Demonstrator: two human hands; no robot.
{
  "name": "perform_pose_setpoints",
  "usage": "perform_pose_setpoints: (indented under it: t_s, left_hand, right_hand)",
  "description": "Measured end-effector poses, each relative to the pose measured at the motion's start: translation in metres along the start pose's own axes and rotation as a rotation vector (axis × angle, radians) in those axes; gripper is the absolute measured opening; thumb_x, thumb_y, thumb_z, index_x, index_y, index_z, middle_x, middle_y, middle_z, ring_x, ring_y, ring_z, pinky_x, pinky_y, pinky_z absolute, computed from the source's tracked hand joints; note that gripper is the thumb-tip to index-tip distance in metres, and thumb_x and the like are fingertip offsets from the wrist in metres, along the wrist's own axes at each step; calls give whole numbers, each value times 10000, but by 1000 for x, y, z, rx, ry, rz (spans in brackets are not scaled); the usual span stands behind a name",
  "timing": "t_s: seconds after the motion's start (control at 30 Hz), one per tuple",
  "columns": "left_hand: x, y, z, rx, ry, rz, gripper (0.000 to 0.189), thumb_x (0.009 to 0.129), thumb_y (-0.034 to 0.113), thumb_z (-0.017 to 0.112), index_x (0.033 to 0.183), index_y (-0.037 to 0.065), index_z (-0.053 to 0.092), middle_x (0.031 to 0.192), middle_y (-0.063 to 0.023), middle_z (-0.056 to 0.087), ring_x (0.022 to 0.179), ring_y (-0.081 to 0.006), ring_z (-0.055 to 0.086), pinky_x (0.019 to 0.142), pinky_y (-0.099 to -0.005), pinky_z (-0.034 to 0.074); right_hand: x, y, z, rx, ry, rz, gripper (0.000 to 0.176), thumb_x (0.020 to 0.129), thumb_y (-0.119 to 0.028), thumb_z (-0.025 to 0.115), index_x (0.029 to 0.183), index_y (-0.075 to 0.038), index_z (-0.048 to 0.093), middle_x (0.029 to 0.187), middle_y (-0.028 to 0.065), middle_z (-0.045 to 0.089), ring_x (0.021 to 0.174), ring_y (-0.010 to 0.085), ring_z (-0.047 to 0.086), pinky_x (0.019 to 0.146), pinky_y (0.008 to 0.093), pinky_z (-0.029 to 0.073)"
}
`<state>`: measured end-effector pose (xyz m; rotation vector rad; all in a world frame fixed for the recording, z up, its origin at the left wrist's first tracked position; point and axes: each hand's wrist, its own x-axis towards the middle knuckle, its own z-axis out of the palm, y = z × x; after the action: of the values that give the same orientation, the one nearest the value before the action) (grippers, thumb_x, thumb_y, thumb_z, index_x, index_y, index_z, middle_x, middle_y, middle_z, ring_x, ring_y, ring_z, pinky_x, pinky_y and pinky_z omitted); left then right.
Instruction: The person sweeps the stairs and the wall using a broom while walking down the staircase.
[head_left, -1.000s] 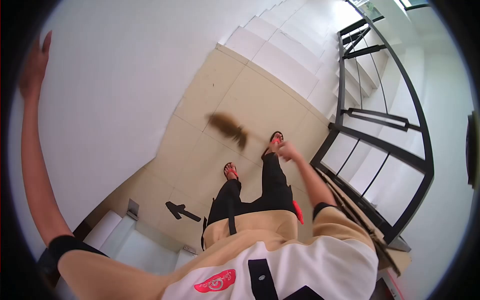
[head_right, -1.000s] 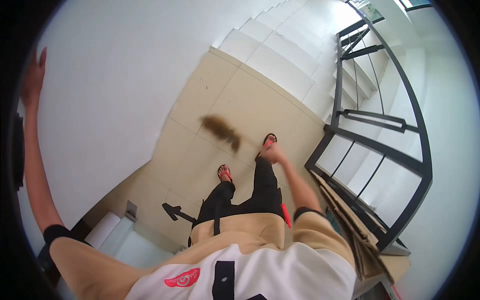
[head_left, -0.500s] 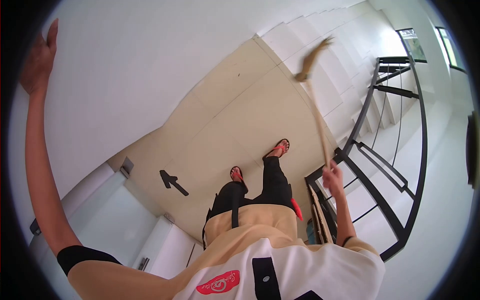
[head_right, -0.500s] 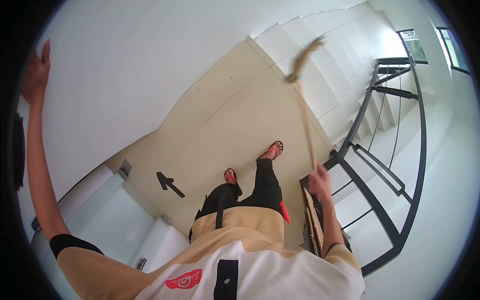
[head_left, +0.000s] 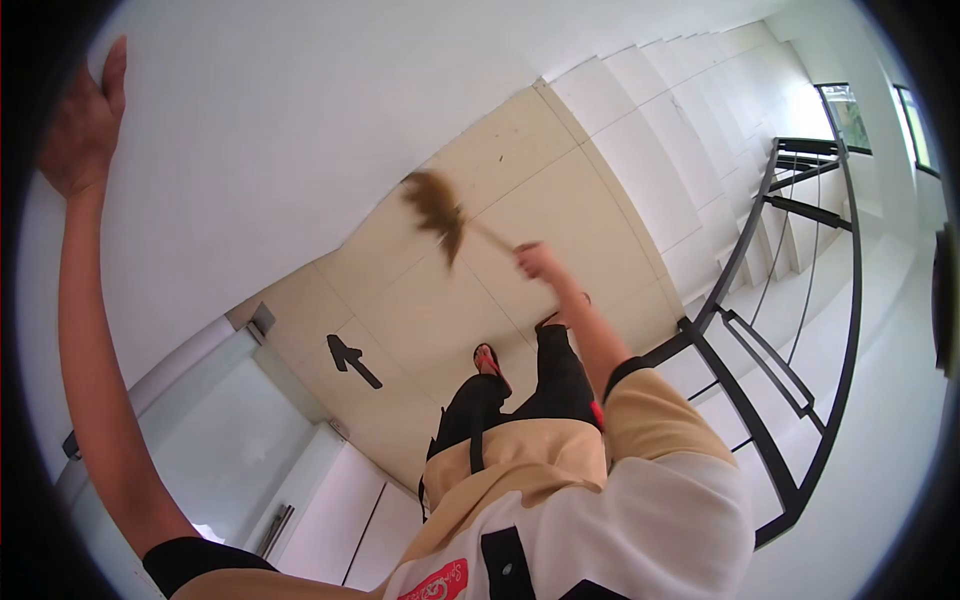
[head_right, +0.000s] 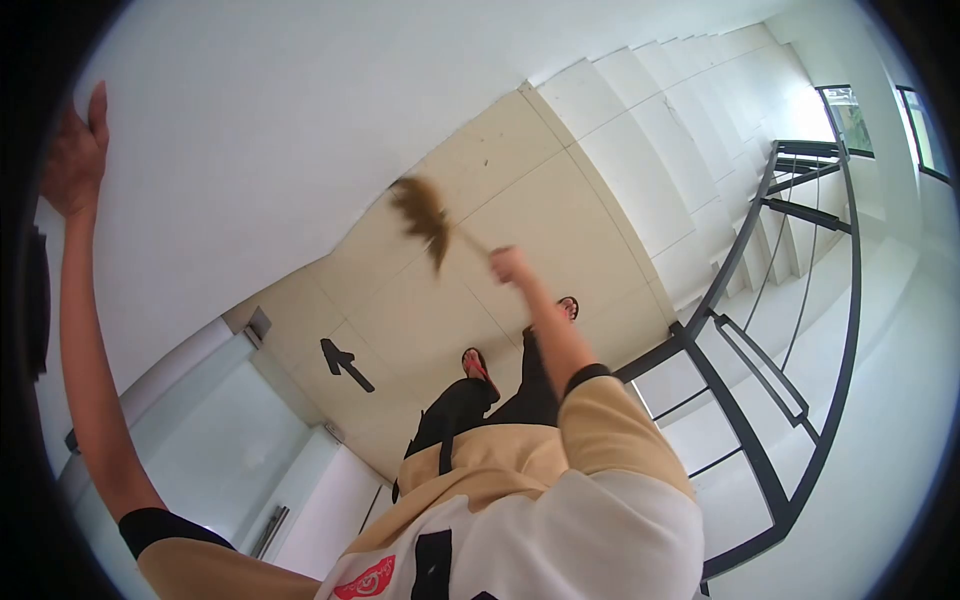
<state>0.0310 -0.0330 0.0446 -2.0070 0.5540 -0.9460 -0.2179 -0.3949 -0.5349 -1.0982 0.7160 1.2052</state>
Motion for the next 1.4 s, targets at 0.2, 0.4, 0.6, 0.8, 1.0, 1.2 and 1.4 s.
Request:
perform_pose_setpoints:
  t_s: [0.2,0.4,0.6,0.8,1.0,1.2,1.4]
  left_hand:
    - [-10,-3,9,177,48,-13,796,774,653,292,1364,167,72,1404,-171,15,1268,-426,16,972,-589,-20]
    - [-23,-7,22,229,-97,-128,749,764,667,280,1361,250,100,1412,-137,37,1273,-410,54,950,-617,-16]
    - [-25,-8,22,323,-169,-165,712,761,672,279,1348,289,155,1410,-114,93,1271,-384,96,951,-597,5]
    - [-25,-8,23,423,-153,-145,675,767,665,281,1335,310,194,1407,-67,158,1255,-357,173,956,-564,41]
    - [-22,-10,22,396,-47,-111,678,785,633,324,1332,251,206,1254,-89,311,1114,-293,289,878,-463,182]
    - [-14,-8,5,405,103,71,512,833,541,362,1191,177,405,676,-23,474,507,-153,346,456,-296,222]
    - [5,31,-18,232,-264,-307,553,885,472,232,1359,203,135,1390,-113,145,1274,-327,109,998,-531,96]
  right_hand:
    - [-87,-159,-117,-383,712,-434,151,721,-13,462,864,14,503,521,5,389,373,82,332,310,232,276]
    - [-221,-85,-91,-34,475,-449,562,735,3,468,1276,-32,318,548,2,398,381,75,349,328,226,308]
    - [-243,-5,-29,162,58,-63,487,742,-4,531,1211,-11,405,549,-6,422,408,76,389,346,201,294]
    - [-97,-15,-110,-328,363,-148,331,682,-44,574,1011,-9,563,580,47,529,398,103,444,330,257,337]
    - [-119,-129,-134,420,357,-615,80,807,-95,477,736,-56,478,513,-15,393,374,80,347,318,215,265]
    - [-206,-112,-143,80,626,-656,118,822,-111,476,920,-70,424,579,-16,386,382,45,334,311,192,286]
    - [-298,-26,-99,-376,249,-224,438,725,-28,480,1141,35,361,527,35,464,347,114,436,301,240,336]
